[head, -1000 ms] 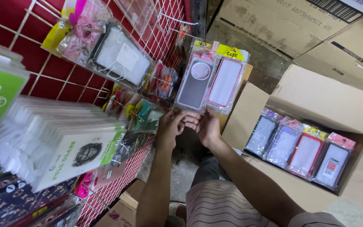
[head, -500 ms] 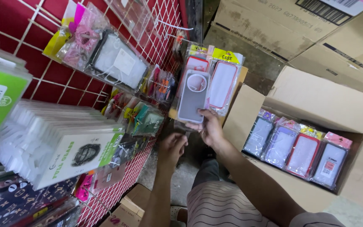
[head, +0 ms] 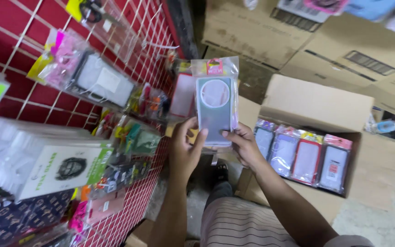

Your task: Organizing, checking, and packaging phone cases from a box onto a display or into sleeves.

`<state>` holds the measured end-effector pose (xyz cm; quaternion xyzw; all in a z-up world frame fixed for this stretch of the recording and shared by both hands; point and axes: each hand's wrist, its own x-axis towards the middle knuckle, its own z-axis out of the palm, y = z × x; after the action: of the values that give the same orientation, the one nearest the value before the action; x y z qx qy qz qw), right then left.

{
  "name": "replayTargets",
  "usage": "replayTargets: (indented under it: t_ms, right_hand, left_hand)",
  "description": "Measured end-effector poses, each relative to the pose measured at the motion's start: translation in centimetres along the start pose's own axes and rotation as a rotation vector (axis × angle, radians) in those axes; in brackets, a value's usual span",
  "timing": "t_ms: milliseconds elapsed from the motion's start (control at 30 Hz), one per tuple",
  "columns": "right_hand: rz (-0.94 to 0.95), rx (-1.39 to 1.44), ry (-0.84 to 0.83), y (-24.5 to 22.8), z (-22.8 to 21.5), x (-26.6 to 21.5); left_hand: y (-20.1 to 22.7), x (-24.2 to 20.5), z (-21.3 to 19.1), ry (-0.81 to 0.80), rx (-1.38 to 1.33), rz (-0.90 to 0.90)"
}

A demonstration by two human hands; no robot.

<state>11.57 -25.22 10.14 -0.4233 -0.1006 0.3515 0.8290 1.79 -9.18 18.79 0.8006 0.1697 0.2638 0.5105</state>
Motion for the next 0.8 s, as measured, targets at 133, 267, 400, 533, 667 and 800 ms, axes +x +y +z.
replayTargets:
  t_ms: [133,267,400,533,667,800]
  right_hand:
    - [-0.162,-0.145,-0.043,-2.0,-3.6,-1.6]
    - [-0.137,0.09,0.101,-4.3,-6.4,-3.0]
    - [-0.093,0.299,0.181,-9.3,-5.0,-4.7]
    - [-0.151,0.256,0.268,-12.1,-4.9,-6.3]
    - [-0.219,0.181,0.311,-11.8,-8.2,-7.1]
    - [-0.334,-0.005,0.413,-12.1,-9.3,-8.2]
  left_hand:
    - [1.0,0.3,4.2,-0.013,0.045,0.047]
    - [2.3,-0.1,6.7,-0.073,-0.141,0.009]
    - [4.3,-0.5,7.6,-0.141,-0.196,-0.069]
    - [6.0,-2.2,7.6,-0.193,-0.098,0.102]
    - [6.5,-4.0,7.2,-0.187,0.088,0.047]
    - [7.7,-5.4,6.7,-0.247,0.113,-0.092]
